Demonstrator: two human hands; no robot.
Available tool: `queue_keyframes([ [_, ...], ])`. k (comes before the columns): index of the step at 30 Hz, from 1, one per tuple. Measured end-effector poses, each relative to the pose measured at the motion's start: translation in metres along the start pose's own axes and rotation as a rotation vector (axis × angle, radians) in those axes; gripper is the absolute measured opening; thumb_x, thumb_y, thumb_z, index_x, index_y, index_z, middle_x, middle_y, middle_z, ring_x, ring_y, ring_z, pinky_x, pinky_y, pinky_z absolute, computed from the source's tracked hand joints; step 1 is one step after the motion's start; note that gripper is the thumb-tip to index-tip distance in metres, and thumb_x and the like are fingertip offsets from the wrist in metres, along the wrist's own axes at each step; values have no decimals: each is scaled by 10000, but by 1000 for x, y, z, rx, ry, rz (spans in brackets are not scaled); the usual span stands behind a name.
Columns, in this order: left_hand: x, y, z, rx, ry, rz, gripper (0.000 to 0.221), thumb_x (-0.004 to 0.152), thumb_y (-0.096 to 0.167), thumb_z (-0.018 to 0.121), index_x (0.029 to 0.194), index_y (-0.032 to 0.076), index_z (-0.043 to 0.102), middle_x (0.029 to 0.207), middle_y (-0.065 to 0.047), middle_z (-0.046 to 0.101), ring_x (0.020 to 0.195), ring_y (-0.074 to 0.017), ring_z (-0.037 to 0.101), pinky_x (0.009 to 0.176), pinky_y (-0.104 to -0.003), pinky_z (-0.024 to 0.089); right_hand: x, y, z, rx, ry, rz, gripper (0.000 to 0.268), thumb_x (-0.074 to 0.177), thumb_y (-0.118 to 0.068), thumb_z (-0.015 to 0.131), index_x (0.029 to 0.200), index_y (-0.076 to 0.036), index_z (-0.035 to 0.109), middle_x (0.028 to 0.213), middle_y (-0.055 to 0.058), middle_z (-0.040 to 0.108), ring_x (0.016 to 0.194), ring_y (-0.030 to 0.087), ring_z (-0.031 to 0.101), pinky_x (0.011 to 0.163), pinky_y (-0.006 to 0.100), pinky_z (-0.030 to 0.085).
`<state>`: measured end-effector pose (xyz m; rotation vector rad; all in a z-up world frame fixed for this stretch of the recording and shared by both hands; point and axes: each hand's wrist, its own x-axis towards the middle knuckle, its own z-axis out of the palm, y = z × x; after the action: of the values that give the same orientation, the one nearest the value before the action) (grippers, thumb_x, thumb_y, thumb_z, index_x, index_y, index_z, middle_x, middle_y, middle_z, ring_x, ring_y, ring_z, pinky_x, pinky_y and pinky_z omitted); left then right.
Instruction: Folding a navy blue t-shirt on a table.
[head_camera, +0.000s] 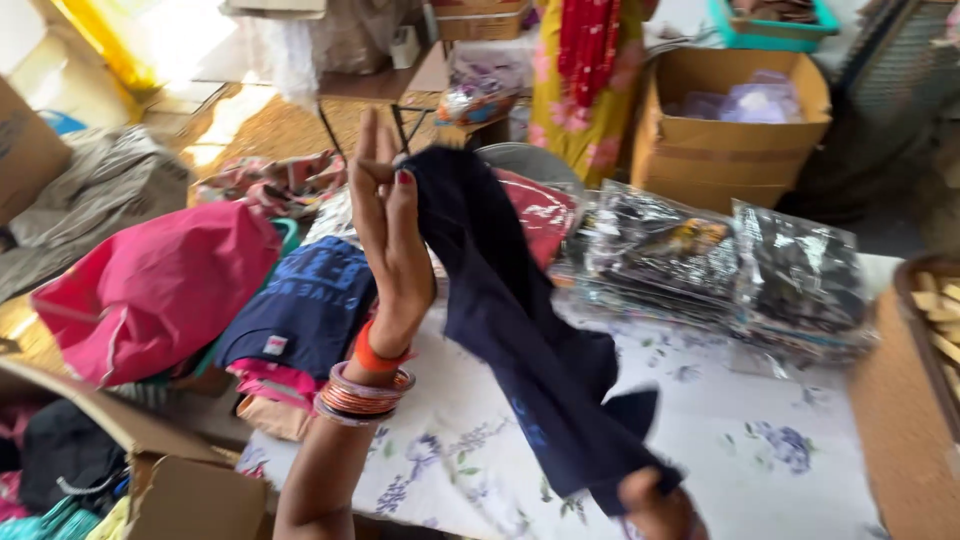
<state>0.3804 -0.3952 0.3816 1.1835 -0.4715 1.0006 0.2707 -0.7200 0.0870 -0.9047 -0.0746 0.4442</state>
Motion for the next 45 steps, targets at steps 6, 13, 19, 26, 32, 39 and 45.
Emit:
queue_keyframes([
  [6,-52,-56,41,546,-64,-476,269,1103,125,493,1108,-141,527,988,-326,447,899,-379,368,842,-458,378,69,-132,-28,126,-42,-53,897,944,-662,395,1524,21,418,1496,184,542,1318,309,551,1096,442,412],
  [13,-53,-32,137,641,-691,-71,779,882,526,745,1397,-2,496,1333,-207,643,1311,-343,565,1097,-487,437,81,-158,-61,-27,144,-210,770,1003,-553,455,1502,33,446,1498,145,525,1311,252,544,1101,397,428],
  [19,-78,-75,161,121,-1615,-563,945,738,544,781,1448,25,434,1037,-165,729,952,-336,742,821,-411,561,82,-142,-68,37,-51,61,768,939,-520,565,1441,55,481,1432,184,568,1270,283,593,1081,439,462],
  [26,-48,-96,120,395,-1263,-219,348,1001,305,673,1045,-39,644,896,-230,693,835,-359,674,738,-428,517,71,-93,-90,-863,-136,-294,739,833,-344,790,1389,60,519,1307,195,616,1190,260,574,1015,368,458],
  [32,-20,-115,36,422,-1030,-554,341,966,259,714,1137,-36,694,841,-105,688,770,-115,565,700,-333,513,60,-75,-141,-1249,-120,220,399,857,-224,755,1174,11,702,968,186,736,889,251,663,857,352,557],
  [39,-8,-155,-68,255,-1030,-837,454,762,196,877,1123,-13,697,990,7,718,894,-76,625,825,-268,527,113,-88,-210,-1824,91,270,514,811,-381,743,1275,-176,663,1200,136,728,1122,312,697,956,418,550],
  [45,-55,-297,-181,1431,-836,-616,596,662,293,881,1218,165,706,1116,-191,706,1069,-412,658,904,-499,522,221,-84,-229,-1903,425,-98,332,850,-232,693,1179,-192,699,984,188,746,952,425,704,842,527,560],
])
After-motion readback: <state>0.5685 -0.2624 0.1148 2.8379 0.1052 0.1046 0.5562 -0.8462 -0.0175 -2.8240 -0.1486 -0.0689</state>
